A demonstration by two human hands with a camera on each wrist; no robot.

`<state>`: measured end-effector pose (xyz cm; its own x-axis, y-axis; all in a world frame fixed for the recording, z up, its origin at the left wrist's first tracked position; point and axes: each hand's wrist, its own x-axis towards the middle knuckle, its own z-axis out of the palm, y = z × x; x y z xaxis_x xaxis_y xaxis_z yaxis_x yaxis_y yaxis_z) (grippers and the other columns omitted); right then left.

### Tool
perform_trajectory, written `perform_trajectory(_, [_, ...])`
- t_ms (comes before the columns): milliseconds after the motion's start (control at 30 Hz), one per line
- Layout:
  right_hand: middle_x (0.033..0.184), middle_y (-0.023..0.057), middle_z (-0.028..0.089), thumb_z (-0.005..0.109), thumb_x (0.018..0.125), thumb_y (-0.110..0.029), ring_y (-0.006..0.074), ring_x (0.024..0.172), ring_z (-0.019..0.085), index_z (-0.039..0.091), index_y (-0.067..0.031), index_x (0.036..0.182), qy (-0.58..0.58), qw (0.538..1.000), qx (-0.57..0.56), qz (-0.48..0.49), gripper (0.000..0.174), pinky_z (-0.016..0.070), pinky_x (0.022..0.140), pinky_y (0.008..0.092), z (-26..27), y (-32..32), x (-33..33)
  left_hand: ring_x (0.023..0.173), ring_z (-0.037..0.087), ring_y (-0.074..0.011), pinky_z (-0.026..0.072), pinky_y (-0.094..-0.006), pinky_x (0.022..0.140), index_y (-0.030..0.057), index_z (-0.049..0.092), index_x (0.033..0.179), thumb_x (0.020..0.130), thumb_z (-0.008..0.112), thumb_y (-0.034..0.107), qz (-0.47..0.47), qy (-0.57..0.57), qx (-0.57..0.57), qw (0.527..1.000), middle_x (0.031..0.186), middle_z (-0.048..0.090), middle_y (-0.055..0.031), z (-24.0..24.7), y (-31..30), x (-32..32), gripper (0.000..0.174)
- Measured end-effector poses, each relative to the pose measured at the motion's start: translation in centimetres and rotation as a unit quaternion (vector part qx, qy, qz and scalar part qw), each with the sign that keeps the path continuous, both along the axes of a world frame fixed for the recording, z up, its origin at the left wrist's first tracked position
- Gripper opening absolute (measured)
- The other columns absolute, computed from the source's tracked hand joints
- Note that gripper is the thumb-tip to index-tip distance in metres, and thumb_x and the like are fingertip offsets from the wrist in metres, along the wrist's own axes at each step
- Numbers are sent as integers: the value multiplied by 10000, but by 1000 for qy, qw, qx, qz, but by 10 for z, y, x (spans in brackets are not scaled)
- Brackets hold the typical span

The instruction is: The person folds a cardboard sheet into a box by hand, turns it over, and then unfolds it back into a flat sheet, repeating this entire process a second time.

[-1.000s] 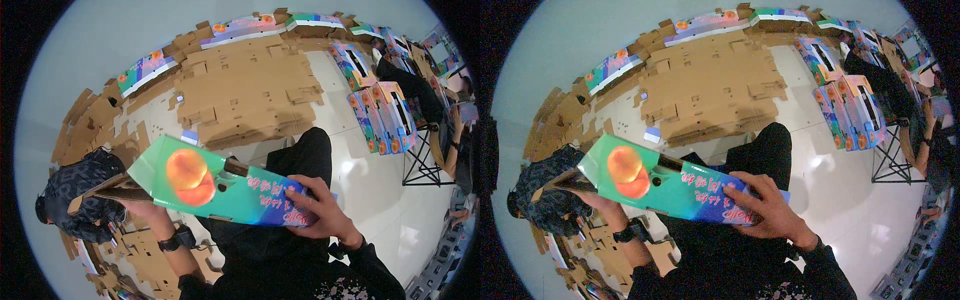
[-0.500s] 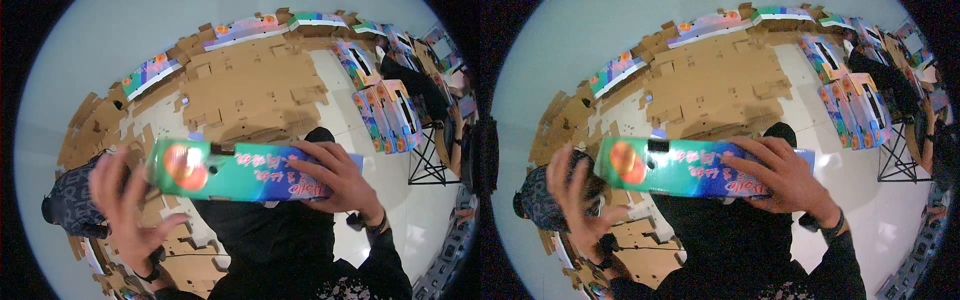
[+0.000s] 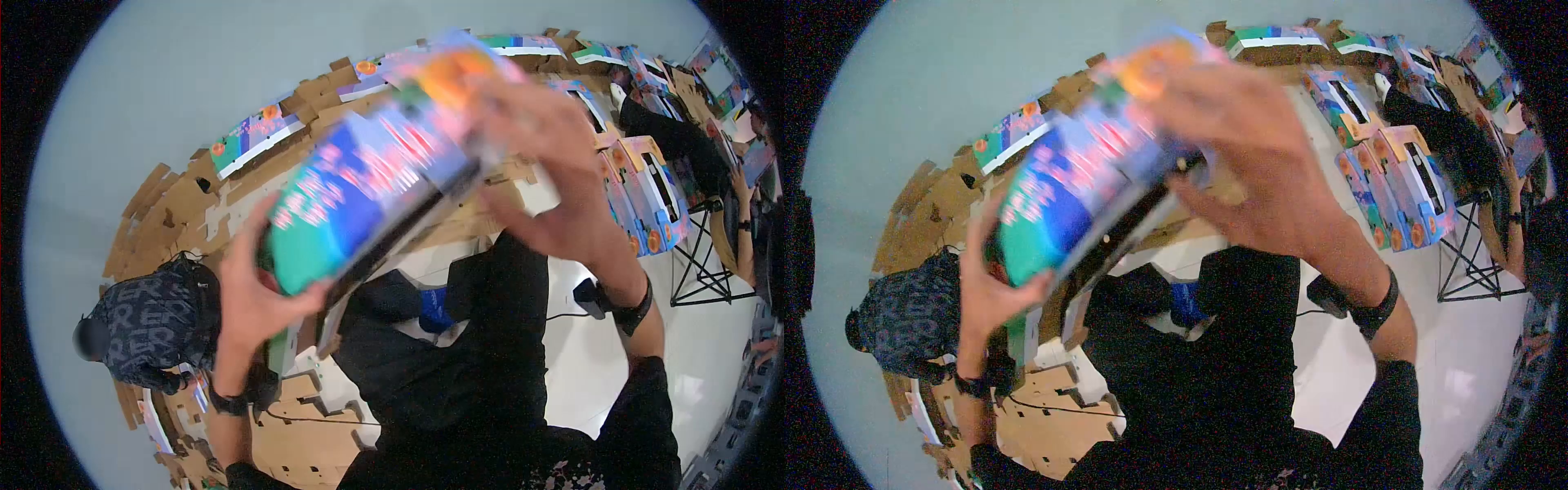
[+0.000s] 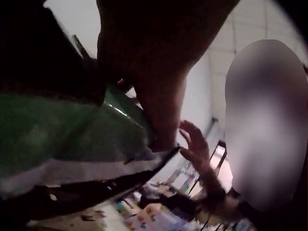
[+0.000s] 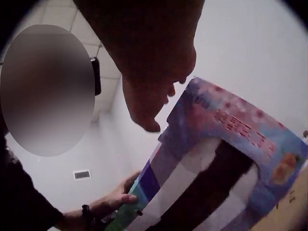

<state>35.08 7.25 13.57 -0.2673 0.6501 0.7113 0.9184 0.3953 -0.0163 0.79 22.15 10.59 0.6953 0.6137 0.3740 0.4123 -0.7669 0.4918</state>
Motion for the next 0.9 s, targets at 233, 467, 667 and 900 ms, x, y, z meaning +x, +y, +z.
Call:
perform_trajectory(233, [1323,138,617,706,882,-88,250,1186,612,486,-57,1458,491,846,-209,1,618,494,999,392,-74,-3,-3,919,720,-204,625,-330,729,-9,432,1424,934,651,397,88,-244,-277,925,1061,686,-149,44,40,-14,673])
perform_trajectory(467, [1488,121,510,531,920,-129,268,1311,550,279,-80,1606,735,484,-445,167,733,466,1092,407,-158,-32,-10,794,663,-167,584,-314,694,67,606,1168,917,628,609,182,-293,-583,736,949,631,-59,-34,-4,30,597])
perform_trajectory(667, [1599,108,399,573,968,-237,237,1423,451,241,-96,1628,765,461,-437,107,752,388,1171,401,-219,-96,-23,995,686,-208,579,-363,890,51,579,1309,994,574,558,185,-260,-692,647,1136,675,-89,-179,-35,23,597])
perform_trajectory(900, [1426,82,553,685,980,-185,173,1307,538,415,-53,1525,639,523,-561,-55,621,446,1100,343,-293,-145,-31,1075,658,-197,546,-368,937,74,572,1335,1026,517,544,193,-173,-763,593,1176,661,-69,-239,-88,24,565])
